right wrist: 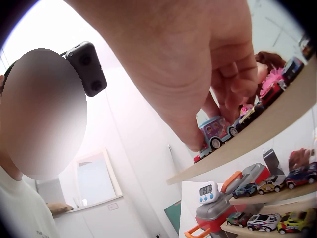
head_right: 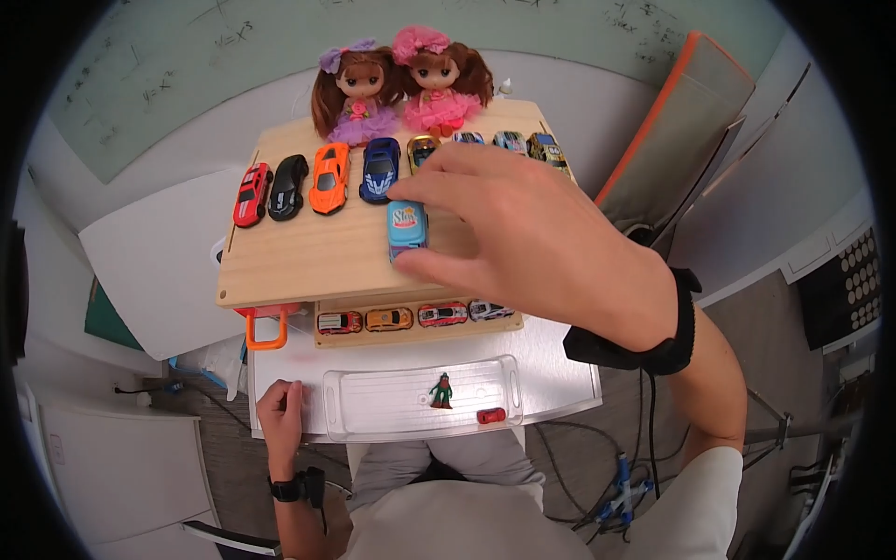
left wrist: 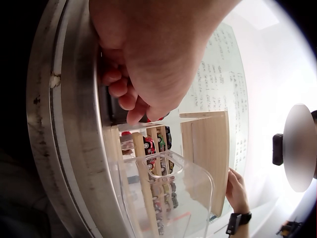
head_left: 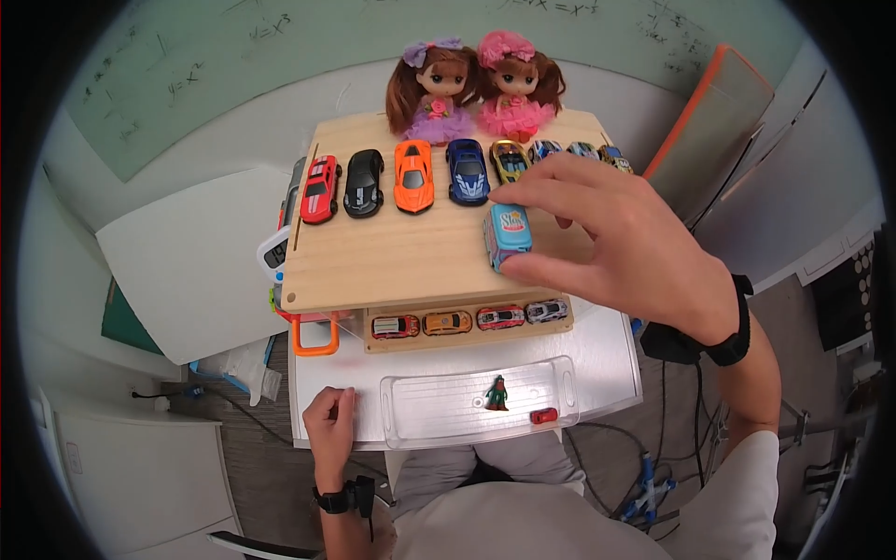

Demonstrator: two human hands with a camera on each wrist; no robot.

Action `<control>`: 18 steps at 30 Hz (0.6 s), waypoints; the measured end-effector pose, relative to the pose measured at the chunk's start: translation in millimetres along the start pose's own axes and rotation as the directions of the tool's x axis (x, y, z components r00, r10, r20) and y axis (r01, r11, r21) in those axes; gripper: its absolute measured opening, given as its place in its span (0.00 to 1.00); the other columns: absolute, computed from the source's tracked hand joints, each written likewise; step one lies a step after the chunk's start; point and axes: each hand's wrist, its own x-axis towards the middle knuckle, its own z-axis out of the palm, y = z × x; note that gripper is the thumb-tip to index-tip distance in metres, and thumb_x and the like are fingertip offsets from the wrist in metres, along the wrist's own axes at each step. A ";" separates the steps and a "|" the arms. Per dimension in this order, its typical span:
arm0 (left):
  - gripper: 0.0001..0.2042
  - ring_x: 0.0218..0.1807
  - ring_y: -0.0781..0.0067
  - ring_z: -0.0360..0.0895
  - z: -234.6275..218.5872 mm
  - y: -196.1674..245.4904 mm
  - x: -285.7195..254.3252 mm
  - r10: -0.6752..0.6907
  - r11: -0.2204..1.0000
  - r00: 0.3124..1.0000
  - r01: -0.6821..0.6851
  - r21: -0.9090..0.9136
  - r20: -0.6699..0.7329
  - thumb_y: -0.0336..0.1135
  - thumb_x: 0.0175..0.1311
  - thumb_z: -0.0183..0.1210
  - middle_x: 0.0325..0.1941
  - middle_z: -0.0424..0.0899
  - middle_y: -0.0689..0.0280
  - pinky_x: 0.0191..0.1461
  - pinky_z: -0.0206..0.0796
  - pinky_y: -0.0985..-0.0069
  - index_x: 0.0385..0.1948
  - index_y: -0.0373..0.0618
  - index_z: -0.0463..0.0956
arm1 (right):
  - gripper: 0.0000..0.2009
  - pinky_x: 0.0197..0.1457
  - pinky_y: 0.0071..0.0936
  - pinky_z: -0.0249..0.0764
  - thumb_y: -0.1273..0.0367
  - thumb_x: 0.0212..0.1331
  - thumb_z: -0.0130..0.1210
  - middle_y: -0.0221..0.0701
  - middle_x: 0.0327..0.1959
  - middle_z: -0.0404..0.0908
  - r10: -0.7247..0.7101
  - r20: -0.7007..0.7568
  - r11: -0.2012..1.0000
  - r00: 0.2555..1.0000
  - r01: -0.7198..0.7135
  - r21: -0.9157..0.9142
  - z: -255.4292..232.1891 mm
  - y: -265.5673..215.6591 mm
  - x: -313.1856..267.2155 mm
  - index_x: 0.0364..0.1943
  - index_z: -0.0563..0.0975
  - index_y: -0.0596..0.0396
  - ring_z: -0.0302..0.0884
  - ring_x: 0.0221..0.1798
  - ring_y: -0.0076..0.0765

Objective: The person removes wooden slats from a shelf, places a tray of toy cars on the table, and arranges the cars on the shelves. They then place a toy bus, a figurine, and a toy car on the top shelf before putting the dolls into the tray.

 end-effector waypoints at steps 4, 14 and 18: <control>0.10 0.27 0.81 0.68 -1.2 -6.2 -0.8 -0.030 1.000 1.000 0.030 0.003 0.002 0.29 0.72 0.62 0.24 0.78 0.67 0.33 0.60 0.78 0.29 0.33 0.81 | 0.25 0.47 0.37 0.80 0.66 0.52 0.75 0.36 0.49 0.84 -0.052 -0.046 0.999 0.998 0.052 -0.018 3.5 3.6 -2.9 0.56 0.83 0.54 0.82 0.48 0.46; 0.10 0.28 0.82 0.67 -0.3 -6.1 -0.8 -0.050 0.999 0.999 0.050 -0.014 0.004 0.29 0.72 0.61 0.24 0.78 0.68 0.33 0.59 0.78 0.29 0.34 0.81 | 0.16 0.34 0.32 0.79 0.70 0.52 0.71 0.31 0.34 0.84 -0.197 0.054 0.974 0.979 0.189 0.125 -3.1 -25.9 -47.7 0.46 0.84 0.54 0.83 0.34 0.39; 0.10 0.28 0.82 0.67 -0.1 -7.4 -0.3 -0.063 0.998 0.998 0.063 -0.023 0.021 0.29 0.72 0.61 0.24 0.77 0.69 0.33 0.58 0.78 0.29 0.35 0.81 | 0.17 0.32 0.35 0.80 0.71 0.55 0.62 0.35 0.24 0.83 -0.143 0.609 0.989 0.780 0.090 0.117 60.7 -26.6 -92.7 0.49 0.81 0.60 0.86 0.30 0.42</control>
